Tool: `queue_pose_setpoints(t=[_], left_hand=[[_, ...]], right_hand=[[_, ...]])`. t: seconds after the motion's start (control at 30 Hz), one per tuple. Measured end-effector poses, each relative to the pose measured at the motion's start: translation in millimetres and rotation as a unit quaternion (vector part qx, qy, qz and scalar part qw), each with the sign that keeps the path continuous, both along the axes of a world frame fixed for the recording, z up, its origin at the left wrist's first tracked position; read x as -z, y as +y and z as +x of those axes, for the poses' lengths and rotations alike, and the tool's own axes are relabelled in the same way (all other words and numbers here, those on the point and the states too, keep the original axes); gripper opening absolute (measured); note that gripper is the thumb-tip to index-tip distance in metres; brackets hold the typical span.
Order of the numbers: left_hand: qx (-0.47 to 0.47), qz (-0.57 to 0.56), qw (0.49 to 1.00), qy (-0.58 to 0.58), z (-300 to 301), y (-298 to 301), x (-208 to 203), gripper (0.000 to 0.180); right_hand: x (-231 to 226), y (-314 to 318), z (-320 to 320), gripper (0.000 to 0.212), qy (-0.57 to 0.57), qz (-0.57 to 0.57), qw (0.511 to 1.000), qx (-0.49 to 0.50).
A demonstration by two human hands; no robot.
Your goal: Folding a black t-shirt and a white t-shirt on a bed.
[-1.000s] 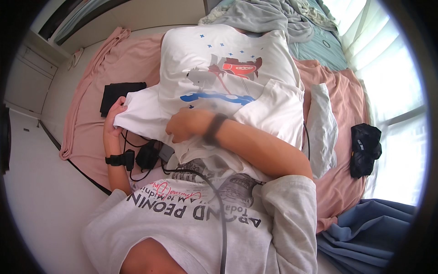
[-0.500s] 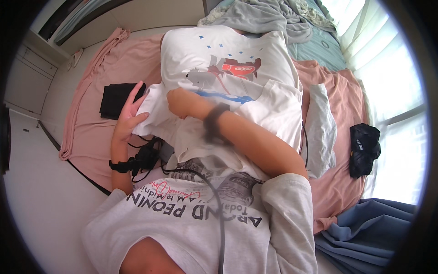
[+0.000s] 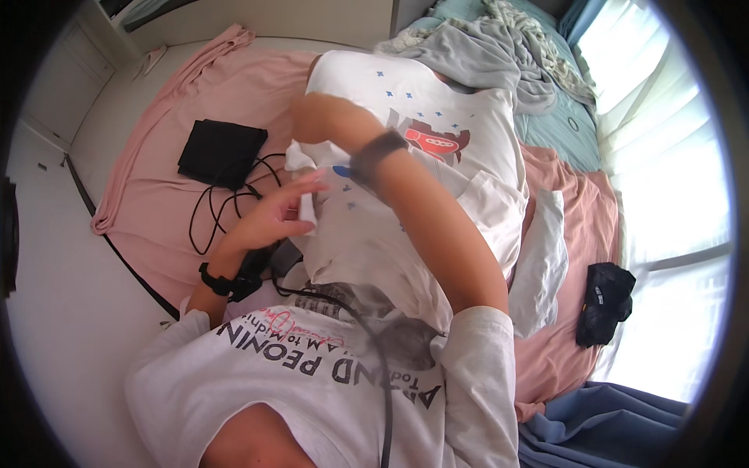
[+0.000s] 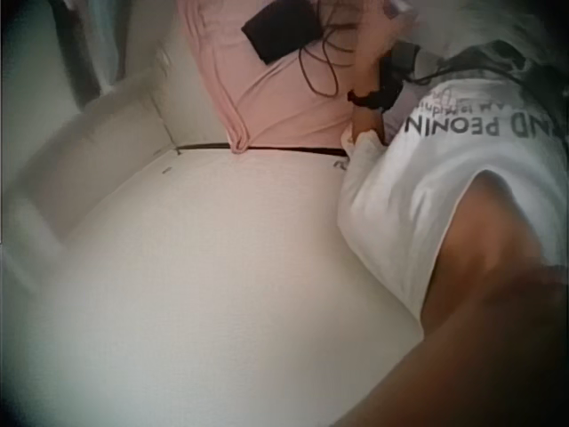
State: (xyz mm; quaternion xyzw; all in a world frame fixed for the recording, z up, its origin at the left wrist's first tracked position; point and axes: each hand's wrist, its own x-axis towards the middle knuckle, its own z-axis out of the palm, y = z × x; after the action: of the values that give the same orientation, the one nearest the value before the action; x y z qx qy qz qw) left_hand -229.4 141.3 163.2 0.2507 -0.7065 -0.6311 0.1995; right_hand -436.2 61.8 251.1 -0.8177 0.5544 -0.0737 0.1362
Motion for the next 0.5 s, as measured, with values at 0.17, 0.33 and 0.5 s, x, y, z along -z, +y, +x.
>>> queue_pose_setpoints(t=[0.17,0.33,0.5], left_hand=[[0.041,-0.144,0.986,-0.071,-36.0,36.4,-28.7,0.055],[0.005,-0.171,0.979,-0.114,-24.0,39.5,-25.8,0.049],[-0.034,-0.283,0.958,-0.013,-29.5,44.7,-13.2,0.043]], right_hand=[[108.5,-24.4,32.6,0.039,0.164,-0.032,0.96,-0.225],[105.0,-0.1,59.3,0.046,0.259,-0.013,0.956,-0.139],[90.4,-18.6,23.4,0.021,-0.013,-0.046,0.998,-0.031]])
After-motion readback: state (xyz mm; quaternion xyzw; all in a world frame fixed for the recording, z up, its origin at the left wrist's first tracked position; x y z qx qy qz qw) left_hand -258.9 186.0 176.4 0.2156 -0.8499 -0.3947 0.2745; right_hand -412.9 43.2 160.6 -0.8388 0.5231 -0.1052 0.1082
